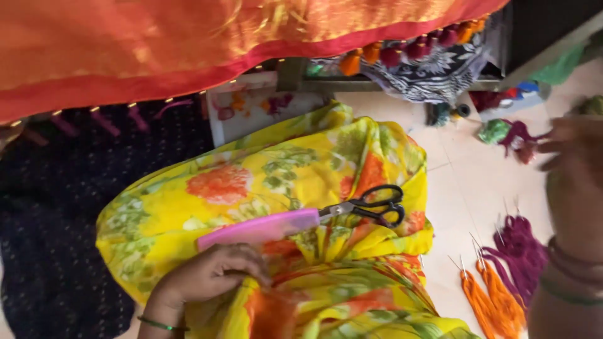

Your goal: Tying and trimming decorative tassels on the edge of a red and orange fabric.

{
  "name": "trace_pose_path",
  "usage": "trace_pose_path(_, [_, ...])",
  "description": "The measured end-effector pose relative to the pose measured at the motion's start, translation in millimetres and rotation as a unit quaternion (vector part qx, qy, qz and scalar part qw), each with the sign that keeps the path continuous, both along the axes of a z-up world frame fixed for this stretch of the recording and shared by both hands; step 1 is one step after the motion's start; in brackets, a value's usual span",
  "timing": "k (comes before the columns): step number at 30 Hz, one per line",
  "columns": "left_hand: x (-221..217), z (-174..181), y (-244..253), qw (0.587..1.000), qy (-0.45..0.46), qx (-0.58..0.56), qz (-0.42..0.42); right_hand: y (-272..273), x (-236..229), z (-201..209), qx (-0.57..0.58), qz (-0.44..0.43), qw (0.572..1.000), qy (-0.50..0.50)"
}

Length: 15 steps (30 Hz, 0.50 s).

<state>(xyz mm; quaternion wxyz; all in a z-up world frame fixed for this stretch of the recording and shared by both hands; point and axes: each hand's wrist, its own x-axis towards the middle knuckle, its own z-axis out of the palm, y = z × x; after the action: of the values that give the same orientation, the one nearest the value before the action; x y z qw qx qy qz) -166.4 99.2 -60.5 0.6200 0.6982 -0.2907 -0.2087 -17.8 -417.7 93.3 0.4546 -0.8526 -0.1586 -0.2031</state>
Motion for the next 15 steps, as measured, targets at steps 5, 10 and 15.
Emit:
trace_pose_path(5, [31.4,59.1,-24.8,0.971,-0.158,0.009,0.178,153.1,-21.8,45.9,-0.125,0.224,0.964,-0.07])
trace_pose_path(10, [66.7,122.9,-87.3,0.93,-0.23,-0.068,0.277,213.7,-31.0,71.4,-0.108,0.336,0.933,-0.072])
trace_pose_path(15, [82.1,143.5,-91.1,0.941,-0.183,-0.063,0.279,218.4,-15.5,66.0,-0.039,0.344,0.932,-0.104])
